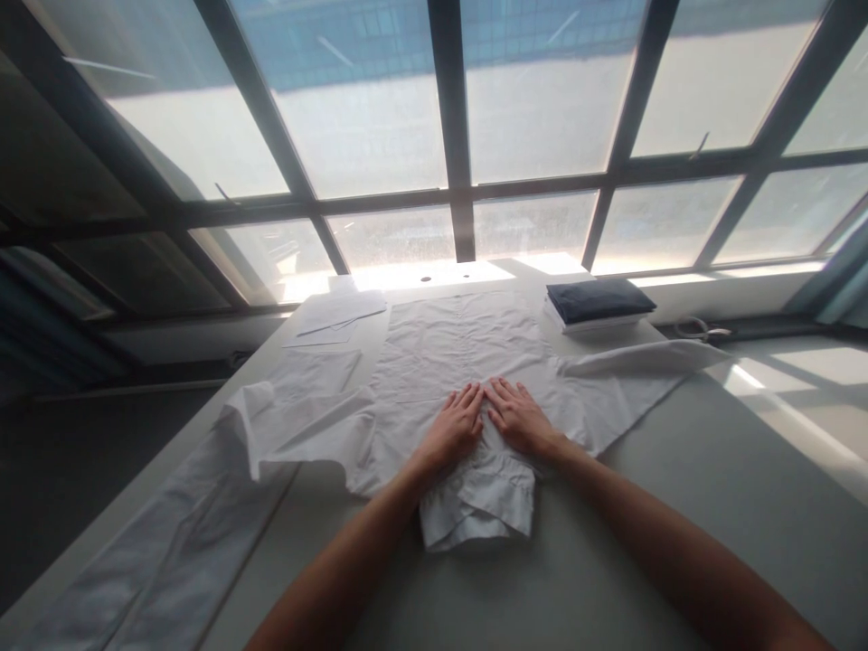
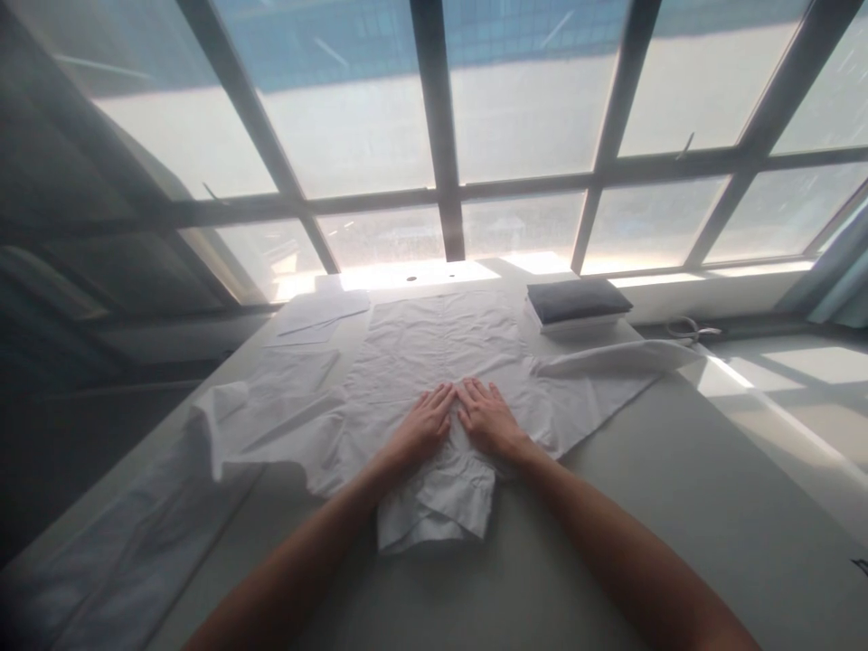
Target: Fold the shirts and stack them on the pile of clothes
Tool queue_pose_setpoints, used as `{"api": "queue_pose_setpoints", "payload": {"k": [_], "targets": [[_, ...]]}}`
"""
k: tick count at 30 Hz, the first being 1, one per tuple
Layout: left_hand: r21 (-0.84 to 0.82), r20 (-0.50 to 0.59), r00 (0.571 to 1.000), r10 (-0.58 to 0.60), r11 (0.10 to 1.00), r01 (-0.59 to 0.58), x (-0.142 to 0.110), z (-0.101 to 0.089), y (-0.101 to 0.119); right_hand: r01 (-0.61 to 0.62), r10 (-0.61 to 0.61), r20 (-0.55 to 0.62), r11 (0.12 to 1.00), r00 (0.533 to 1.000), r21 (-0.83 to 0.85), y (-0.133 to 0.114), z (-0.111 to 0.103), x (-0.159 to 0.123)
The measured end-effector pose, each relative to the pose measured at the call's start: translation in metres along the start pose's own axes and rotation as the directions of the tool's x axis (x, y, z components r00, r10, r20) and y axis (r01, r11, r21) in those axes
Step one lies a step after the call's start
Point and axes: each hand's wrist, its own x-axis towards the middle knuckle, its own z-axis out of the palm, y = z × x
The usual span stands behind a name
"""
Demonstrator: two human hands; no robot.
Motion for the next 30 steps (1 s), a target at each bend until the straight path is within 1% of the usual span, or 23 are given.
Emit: {"api": "queue_pose_setpoints", "payload": {"k": [8,11,16,20,22,26,28,30], "targets": [[-0.022,-0.015,1.0,-0.026,0.999,0.025,-0.002,-0.01,0.005,-0.054,0.054,-0.03,0.998,0.998,-0.021,0.002,0.005,0.0],[-0.018,-0.006,1.0,-0.013,1.0,0.013,-0.002,-0.01,0.005,-0.072,0.071,-0.042,0.997,0.997,-0.027,0.002,0.006,0.001],[0.022,0.043,0.999,0.013,1.0,-0.013,-0.005,-0.009,0.003,-0.083,0.082,-0.019,0.996,0.996,-0.036,0.004,0.007,0.001],[0.049,0.017,1.0,0.001,0.999,-0.002,-0.01,-0.006,-0.005,-0.158,0.157,-0.026,0.986,0.987,-0.048,0.012,0.007,0.003],[0.052,0.002,1.0,-0.029,0.998,0.029,-0.013,-0.006,-0.011,-0.198,0.195,-0.043,0.978,0.98,-0.062,0.016,0.006,0.004],[0.054,-0.02,0.991,-0.136,0.989,0.137,-0.02,-0.009,-0.028,-0.252,0.247,-0.064,0.964,0.967,-0.084,0.024,0.007,0.005],[0.053,-0.041,0.981,-0.19,0.98,0.192,-0.024,-0.011,-0.035,-0.265,0.258,-0.075,0.96,0.963,-0.09,0.027,0.008,0.006],[0.051,-0.086,0.964,-0.252,0.965,0.257,-0.029,-0.012,-0.042,-0.277,0.269,-0.087,0.956,0.959,-0.098,0.031,0.009,0.006]]}}
